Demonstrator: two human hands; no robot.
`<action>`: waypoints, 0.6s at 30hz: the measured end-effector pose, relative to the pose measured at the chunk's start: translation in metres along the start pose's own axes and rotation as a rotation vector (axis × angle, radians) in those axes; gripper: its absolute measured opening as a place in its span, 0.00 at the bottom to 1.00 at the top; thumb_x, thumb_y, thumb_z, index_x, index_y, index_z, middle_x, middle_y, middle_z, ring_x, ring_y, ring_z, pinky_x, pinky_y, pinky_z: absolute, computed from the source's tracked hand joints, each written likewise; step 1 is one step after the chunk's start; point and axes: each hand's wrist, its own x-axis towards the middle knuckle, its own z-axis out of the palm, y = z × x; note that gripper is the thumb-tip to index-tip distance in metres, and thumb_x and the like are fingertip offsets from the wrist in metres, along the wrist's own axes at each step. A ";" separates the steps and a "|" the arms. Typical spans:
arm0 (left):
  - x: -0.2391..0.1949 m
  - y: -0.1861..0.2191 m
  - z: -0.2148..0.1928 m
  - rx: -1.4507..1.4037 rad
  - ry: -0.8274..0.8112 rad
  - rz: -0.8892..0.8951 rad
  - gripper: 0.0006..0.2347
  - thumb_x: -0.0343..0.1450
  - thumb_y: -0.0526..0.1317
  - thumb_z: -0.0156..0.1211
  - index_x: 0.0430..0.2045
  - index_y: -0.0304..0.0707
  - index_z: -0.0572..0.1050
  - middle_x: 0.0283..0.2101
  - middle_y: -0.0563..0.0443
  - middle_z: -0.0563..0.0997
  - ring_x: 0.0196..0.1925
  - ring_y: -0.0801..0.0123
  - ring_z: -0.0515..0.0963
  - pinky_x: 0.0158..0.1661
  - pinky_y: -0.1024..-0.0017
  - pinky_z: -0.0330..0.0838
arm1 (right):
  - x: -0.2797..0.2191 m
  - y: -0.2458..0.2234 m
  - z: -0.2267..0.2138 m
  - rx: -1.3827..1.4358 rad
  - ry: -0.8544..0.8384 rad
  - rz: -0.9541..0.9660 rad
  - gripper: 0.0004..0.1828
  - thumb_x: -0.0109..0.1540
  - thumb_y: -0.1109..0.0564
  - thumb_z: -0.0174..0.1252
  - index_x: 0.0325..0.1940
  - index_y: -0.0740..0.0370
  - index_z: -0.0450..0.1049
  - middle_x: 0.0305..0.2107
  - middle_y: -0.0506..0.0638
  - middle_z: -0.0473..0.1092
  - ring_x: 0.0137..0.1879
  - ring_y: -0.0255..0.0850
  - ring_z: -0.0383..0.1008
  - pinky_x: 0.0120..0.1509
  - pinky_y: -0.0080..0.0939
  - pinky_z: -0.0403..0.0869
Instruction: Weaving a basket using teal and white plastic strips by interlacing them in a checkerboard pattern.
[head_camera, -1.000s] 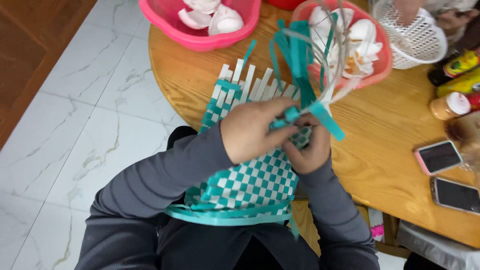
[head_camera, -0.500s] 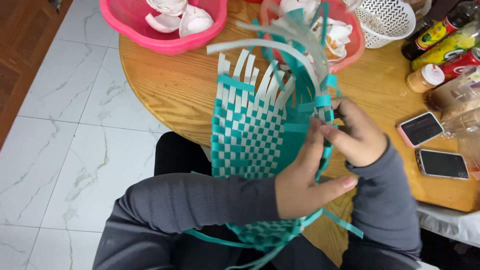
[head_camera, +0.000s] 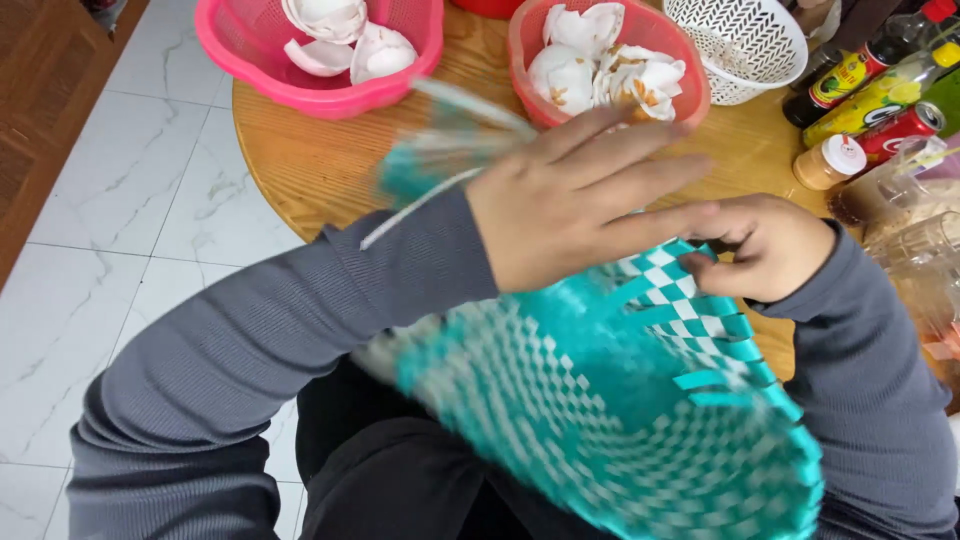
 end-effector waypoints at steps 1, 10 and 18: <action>-0.002 0.003 0.008 0.003 0.000 0.000 0.12 0.72 0.30 0.52 0.48 0.44 0.74 0.53 0.50 0.74 0.56 0.59 0.71 0.57 0.58 0.67 | 0.005 0.000 0.000 -0.002 0.000 -0.003 0.26 0.51 0.60 0.57 0.54 0.53 0.73 0.41 0.39 0.78 0.40 0.26 0.74 0.49 0.30 0.70; -0.004 -0.003 0.004 -0.617 -0.838 -0.459 0.10 0.65 0.50 0.58 0.29 0.48 0.74 0.32 0.47 0.80 0.34 0.47 0.77 0.30 0.50 0.66 | 0.048 -0.001 0.037 0.468 -0.336 -0.115 0.13 0.53 0.66 0.52 0.42 0.64 0.75 0.17 0.42 0.65 0.20 0.28 0.59 0.21 0.30 0.63; -0.067 -0.003 0.041 -0.698 -0.873 -0.487 0.12 0.62 0.49 0.64 0.32 0.46 0.76 0.31 0.46 0.81 0.39 0.46 0.80 0.40 0.52 0.73 | 0.075 0.058 0.114 0.302 -0.268 -0.135 0.16 0.53 0.54 0.62 0.44 0.59 0.77 0.30 0.55 0.78 0.37 0.47 0.78 0.40 0.50 0.74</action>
